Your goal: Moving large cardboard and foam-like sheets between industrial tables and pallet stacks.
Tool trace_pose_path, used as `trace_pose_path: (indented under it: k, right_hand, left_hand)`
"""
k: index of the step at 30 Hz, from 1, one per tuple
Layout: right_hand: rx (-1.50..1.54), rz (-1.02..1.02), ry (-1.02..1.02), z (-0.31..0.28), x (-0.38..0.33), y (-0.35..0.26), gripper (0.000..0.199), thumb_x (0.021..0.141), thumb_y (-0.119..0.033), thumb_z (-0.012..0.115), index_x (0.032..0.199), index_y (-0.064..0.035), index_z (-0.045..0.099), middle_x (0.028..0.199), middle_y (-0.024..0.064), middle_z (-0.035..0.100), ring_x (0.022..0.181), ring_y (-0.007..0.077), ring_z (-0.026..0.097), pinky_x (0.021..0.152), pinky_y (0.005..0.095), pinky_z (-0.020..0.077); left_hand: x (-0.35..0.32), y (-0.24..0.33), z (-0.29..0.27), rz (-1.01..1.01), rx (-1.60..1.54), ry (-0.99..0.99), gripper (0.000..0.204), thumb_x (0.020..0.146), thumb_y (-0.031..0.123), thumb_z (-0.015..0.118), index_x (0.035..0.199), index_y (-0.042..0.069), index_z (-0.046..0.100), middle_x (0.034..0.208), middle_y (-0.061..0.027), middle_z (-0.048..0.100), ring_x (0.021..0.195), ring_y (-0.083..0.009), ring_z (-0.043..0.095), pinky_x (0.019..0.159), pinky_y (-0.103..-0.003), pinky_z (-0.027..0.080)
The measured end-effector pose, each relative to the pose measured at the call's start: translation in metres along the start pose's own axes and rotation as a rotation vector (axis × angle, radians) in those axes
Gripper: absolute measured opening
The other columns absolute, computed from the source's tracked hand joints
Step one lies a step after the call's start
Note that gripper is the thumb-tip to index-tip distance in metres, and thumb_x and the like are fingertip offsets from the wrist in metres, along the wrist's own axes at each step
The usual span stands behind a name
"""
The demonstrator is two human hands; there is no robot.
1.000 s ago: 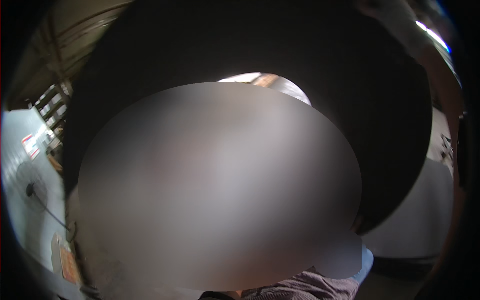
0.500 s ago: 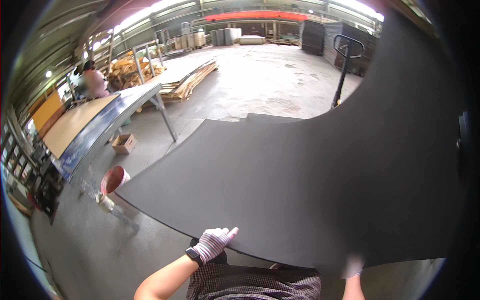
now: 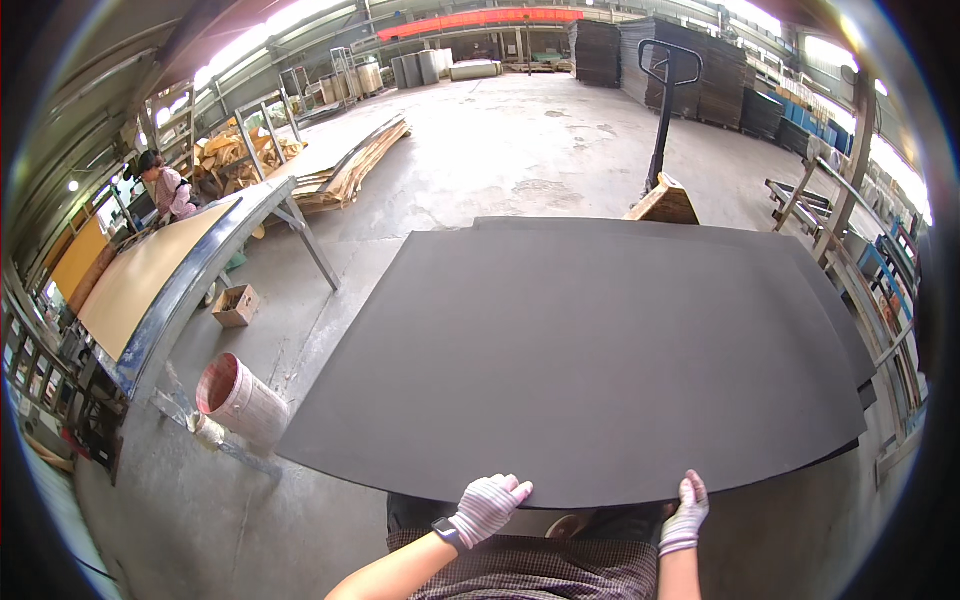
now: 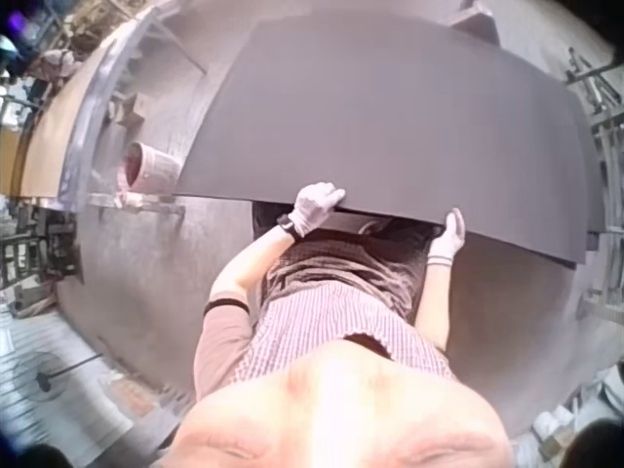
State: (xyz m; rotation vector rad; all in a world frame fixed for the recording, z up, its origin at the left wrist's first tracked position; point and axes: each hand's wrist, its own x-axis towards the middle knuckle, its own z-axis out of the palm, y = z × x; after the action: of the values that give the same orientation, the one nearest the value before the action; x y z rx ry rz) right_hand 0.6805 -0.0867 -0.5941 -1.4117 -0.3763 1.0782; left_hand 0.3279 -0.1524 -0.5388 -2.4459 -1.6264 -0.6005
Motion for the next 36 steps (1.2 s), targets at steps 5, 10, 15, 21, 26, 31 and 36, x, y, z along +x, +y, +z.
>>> trace_pose_path:
  k: [5, 10, 15, 21, 26, 31, 36]
  right_hand:
    - [-0.043, 0.0, 0.243, -0.041, 0.059, 0.019, 0.024, 0.072, -0.006, 0.06, 0.09, -0.0198, 0.068, 0.095, -0.0028, 0.063, 0.08, 0.0144, 0.058, 0.055, 0.0335, 0.0436]
    - [-0.098, -0.105, 0.309, -0.063, 0.128, 0.015, 0.026, 0.072, -0.005, 0.055, 0.091, -0.0174, 0.069, 0.094, 0.0019, 0.064, 0.089, 0.018, 0.059, 0.074, 0.0378, 0.0471]
    - [-0.105, -0.186, 0.373, -0.092, 0.229, 0.018, 0.026, 0.075, -0.01, 0.062, 0.101, -0.0121, 0.065, 0.089, 0.0018, 0.063, 0.085, 0.0156, 0.058, 0.077, 0.0343, 0.0471]
    - [-1.09, -0.579, -0.571, 0.047, 0.076, -0.089, 0.035, 0.078, -0.02, 0.068, 0.107, -0.001, 0.063, 0.104, 0.0173, 0.065, 0.096, 0.0261, 0.063, 0.086, 0.0346, 0.0493]
    - [-1.802, -1.365, -0.808, 0.188, -0.136, -0.23, 0.034, 0.083, -0.037, 0.059, 0.069, -0.0066, 0.063, 0.073, 0.0093, 0.061, 0.072, 0.026, 0.064, 0.064, 0.0399, 0.0503]
    - [-1.862, -1.625, -1.029, 0.229, -0.268, -0.276, 0.028, 0.083, -0.032, 0.059, 0.072, -0.0065, 0.063, 0.069, 0.0082, 0.059, 0.067, 0.0237, 0.062, 0.058, 0.0371, 0.0485]
    - [-1.791, -1.797, -1.288, 0.251, -0.313, -0.243, 0.024, 0.081, -0.029, 0.061, 0.074, -0.0055, 0.063, 0.07, 0.0088, 0.06, 0.068, 0.0229, 0.062, 0.059, 0.0363, 0.0489]
  left_hand:
    - [-0.092, -0.061, -0.009, -0.134, 0.147, -0.134, 0.029, 0.07, 0.013, 0.062, 0.099, 0.016, 0.059, 0.072, -0.0021, 0.052, 0.066, -0.0211, 0.056, 0.054, -0.034, 0.048]
    - [-0.086, -0.072, -0.034, -0.289, 0.108, -0.133, 0.041, 0.057, 0.013, 0.068, 0.097, 0.017, 0.06, 0.076, -0.0031, 0.054, 0.073, -0.0222, 0.057, 0.058, -0.035, 0.049]
    - [0.004, -0.048, 0.02, -0.131, 0.071, -0.013, 0.026, 0.069, 0.01, 0.059, 0.094, 0.015, 0.061, 0.075, -0.0035, 0.052, 0.069, -0.0206, 0.056, 0.055, -0.034, 0.048]
    - [0.031, -0.033, 0.107, -0.151, 0.099, -0.207, 0.016, 0.075, 0.009, 0.057, 0.091, 0.013, 0.058, 0.079, -0.0054, 0.054, 0.073, -0.0227, 0.058, 0.058, -0.036, 0.05]
    - [-0.018, -0.037, 0.118, -0.467, -0.283, -0.638, 0.057, 0.071, 0.023, 0.074, 0.122, 0.009, 0.051, 0.112, -0.0151, 0.057, 0.104, -0.0299, 0.057, 0.086, -0.04, 0.049]
    - [-0.085, -0.102, 0.096, -1.067, -1.801, 0.056, 0.045, 0.083, 0.029, 0.07, 0.12, 0.008, 0.054, 0.096, -0.0083, 0.062, 0.083, -0.0161, 0.059, 0.076, -0.032, 0.05]
    - [-0.255, -0.212, -0.006, -1.428, -1.804, 1.16, 0.065, 0.084, 0.064, 0.05, 0.115, 0.008, 0.058, 0.105, -0.0111, 0.062, 0.096, -0.0226, 0.059, 0.088, -0.04, 0.047]
